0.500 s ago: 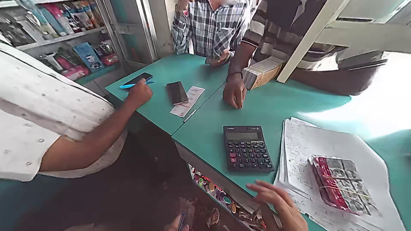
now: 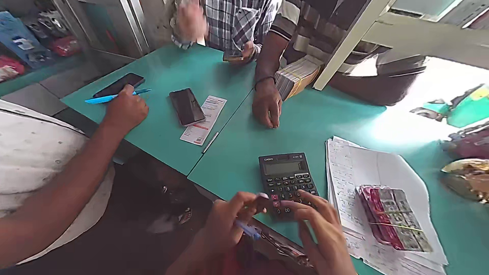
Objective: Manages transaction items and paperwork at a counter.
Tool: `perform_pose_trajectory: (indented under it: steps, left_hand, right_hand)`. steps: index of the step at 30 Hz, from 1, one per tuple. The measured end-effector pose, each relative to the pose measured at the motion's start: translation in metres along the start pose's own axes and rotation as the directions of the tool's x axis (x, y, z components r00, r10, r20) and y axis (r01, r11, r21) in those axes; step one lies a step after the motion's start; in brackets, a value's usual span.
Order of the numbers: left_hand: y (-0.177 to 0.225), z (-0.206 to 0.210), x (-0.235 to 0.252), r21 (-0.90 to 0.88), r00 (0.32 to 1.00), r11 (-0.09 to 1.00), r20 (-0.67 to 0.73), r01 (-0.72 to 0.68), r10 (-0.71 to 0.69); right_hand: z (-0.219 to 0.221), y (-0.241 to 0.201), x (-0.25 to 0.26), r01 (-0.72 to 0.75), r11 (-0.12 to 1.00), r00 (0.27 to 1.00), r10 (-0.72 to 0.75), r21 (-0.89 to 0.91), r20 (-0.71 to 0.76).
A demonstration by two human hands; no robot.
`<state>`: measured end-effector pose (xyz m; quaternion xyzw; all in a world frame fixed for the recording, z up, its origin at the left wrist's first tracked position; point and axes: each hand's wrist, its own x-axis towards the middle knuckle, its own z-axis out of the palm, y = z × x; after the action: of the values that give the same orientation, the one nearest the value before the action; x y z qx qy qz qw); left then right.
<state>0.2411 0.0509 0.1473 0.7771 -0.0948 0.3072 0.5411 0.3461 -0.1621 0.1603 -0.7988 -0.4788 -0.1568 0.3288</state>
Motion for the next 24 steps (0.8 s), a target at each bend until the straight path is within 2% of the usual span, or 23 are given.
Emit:
perform_pose_trajectory:
  steps: [2,4,6,10,15,18,21,24]
  left_hand:
    - [0.001,-0.007,0.017,-0.166,0.989,0.975,0.003,0.145,-0.147]
    - [0.002,-0.009,0.031,-0.296,0.943,0.902,-0.015,0.314,-0.333]
    - [-0.005,-0.006,0.041,-0.288,0.898,0.87,-0.068,0.4,-0.435]
    - [-0.017,0.008,0.047,-0.136,0.871,0.901,-0.232,0.411,-0.433]
    - [-0.022,0.006,0.047,-0.144,0.877,0.898,-0.198,0.416,-0.438]
    - [-0.023,0.007,0.046,-0.117,0.896,0.922,-0.218,0.37,-0.387]
    - [-0.026,0.008,0.039,-0.073,0.908,0.947,-0.269,0.312,-0.32]
    - [-0.027,0.008,0.035,-0.069,0.906,0.959,-0.316,0.273,-0.281]
  right_hand:
    - [-0.011,0.007,-0.003,-0.092,0.996,0.995,0.092,-0.011,-0.037]
    - [-0.014,0.012,-0.007,-0.182,0.982,0.982,0.18,-0.047,-0.049]
    - [-0.011,0.01,-0.012,-0.252,0.967,0.967,0.251,-0.027,-0.04]
    - [-0.004,0.009,-0.016,-0.258,0.965,0.961,0.261,0.04,-0.089]
    - [-0.004,0.002,-0.016,-0.117,0.993,0.99,0.116,-0.001,-0.084]
    - [0.001,-0.003,-0.011,-0.059,0.996,0.995,0.053,-0.062,-0.088]
    - [0.002,-0.002,-0.012,-0.061,0.987,0.998,0.055,-0.151,-0.042]
    - [-0.003,-0.004,-0.003,-0.076,0.986,0.997,0.076,-0.145,-0.004]
